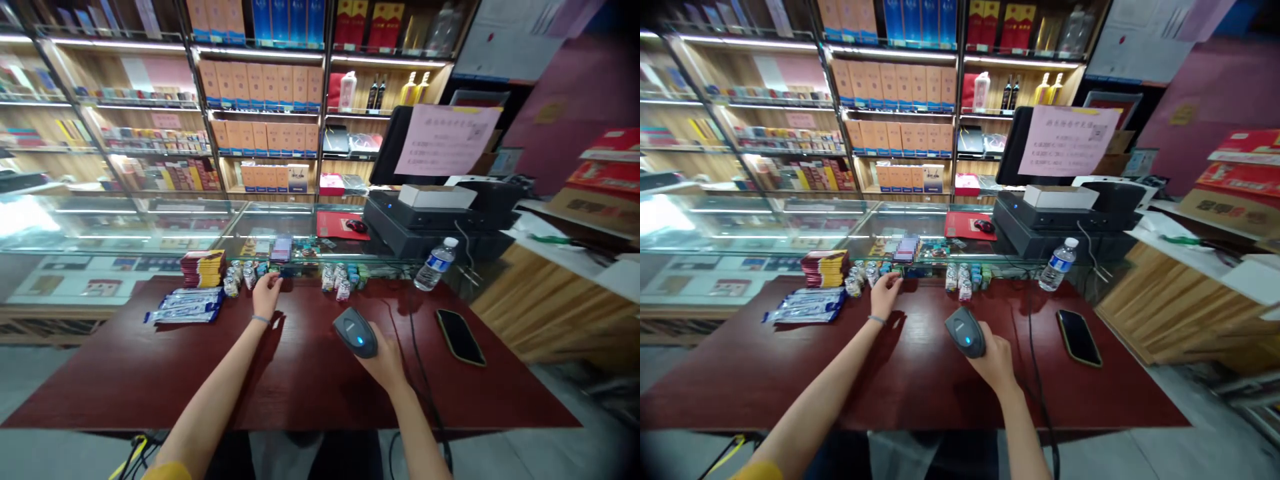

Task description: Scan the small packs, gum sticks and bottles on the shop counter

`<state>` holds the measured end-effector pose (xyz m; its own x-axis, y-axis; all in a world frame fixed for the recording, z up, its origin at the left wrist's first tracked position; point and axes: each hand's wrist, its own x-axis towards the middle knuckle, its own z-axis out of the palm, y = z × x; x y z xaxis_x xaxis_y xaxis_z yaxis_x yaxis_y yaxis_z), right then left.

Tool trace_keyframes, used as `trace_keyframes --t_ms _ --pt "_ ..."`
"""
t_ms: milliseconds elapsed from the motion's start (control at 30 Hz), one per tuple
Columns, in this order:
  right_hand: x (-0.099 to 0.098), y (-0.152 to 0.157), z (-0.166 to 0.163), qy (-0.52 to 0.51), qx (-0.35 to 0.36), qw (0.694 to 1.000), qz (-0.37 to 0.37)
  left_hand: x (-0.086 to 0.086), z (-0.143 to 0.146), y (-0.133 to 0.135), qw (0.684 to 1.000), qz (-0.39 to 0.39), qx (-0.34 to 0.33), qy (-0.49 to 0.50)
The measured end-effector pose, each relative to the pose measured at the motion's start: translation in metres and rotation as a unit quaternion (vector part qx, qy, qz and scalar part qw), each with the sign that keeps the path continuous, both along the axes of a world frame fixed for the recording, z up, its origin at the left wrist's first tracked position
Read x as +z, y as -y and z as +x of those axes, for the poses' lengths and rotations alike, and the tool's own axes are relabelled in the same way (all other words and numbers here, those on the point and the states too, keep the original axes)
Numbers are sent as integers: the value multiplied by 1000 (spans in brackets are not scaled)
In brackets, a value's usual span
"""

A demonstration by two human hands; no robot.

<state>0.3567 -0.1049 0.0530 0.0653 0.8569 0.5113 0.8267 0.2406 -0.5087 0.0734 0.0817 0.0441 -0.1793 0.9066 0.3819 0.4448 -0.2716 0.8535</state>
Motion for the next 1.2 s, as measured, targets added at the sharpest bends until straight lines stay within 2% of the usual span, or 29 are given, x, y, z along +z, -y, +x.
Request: trace_keyframes --t_ms 133,267,433,533,633,733,900,1033,1133,1200 --pt "-4 -11 -21 0 29 1000 -9 -14 -41 -4 1000 -11 25 -16" --pt "-4 -18 -32 5 49 999 -8 -18 -59 -13 998 -12 36 -54" --pt "-4 -20 -35 6 49 999 -11 -17 -63 -36 993 13 2 -117" --pt "-3 -20 -35 -1 52 998 -19 -17 -61 -48 986 1 -25 -166" --pt "-2 -19 -34 -7 56 998 -21 -20 -58 -52 978 -18 -31 -204" --pt "-2 -18 -34 -11 59 998 -14 -25 -58 -49 978 -6 -22 -210" --pt "-6 -19 -33 -10 64 998 -16 -29 -61 -40 983 42 -12 -177" --pt "-9 -19 -33 -5 61 998 -15 -22 -61 -29 989 67 -11 -129" --pt "-10 -19 -36 -2 65 998 -17 -17 -56 -11 996 77 -7 -32" --pt "-10 -19 -38 1 68 997 -22 -17 -49 3 994 53 -23 95"
